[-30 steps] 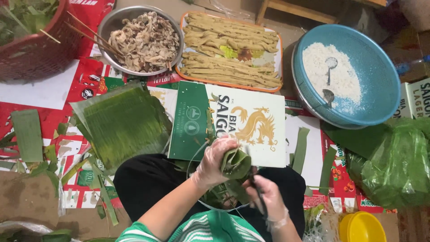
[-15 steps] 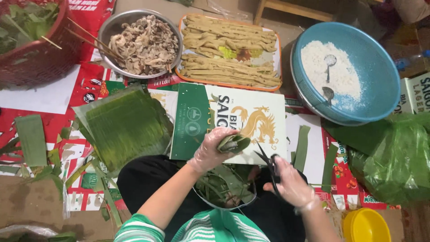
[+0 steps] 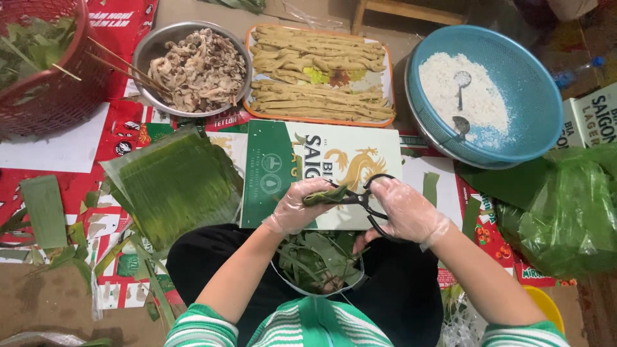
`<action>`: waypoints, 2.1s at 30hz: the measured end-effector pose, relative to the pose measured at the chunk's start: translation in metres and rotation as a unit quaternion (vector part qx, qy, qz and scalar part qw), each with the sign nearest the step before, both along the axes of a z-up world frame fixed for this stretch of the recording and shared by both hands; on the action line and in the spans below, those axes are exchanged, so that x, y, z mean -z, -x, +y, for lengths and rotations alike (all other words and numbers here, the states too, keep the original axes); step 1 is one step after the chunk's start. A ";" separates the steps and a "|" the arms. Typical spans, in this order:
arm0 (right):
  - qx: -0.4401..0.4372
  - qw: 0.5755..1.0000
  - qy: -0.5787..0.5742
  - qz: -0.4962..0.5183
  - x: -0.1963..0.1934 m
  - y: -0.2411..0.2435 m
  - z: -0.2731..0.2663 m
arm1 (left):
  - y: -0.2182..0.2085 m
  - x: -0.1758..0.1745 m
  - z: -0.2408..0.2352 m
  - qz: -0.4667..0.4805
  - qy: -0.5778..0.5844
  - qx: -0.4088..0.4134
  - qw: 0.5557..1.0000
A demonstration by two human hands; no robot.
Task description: Assembling and wrapping traditional rice cakes using banana leaves, rice, and fillings.
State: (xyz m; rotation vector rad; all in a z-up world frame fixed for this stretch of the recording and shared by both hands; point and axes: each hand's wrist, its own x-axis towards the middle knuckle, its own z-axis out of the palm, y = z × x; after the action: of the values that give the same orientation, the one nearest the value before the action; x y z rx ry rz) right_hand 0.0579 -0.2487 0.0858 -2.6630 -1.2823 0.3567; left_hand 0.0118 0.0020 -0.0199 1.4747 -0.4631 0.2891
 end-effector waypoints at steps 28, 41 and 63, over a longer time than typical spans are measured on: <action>-0.077 0.965 0.006 -0.251 0.035 -0.015 -0.009 | -0.009 0.000 0.001 0.129 0.033 0.118 0.984; -0.065 0.978 -0.014 -0.196 0.018 -0.003 0.013 | -0.013 0.005 -0.002 0.131 0.061 0.106 0.984; 0.284 0.947 0.149 -0.008 0.190 -0.061 -0.047 | 0.005 -0.028 0.029 -0.015 -0.186 -0.043 0.982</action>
State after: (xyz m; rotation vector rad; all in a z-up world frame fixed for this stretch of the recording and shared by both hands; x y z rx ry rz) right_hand 0.1187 -0.2956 -0.1046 -3.1250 -0.4354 0.4688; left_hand 0.0069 0.0306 0.0078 1.8598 -0.4976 0.3043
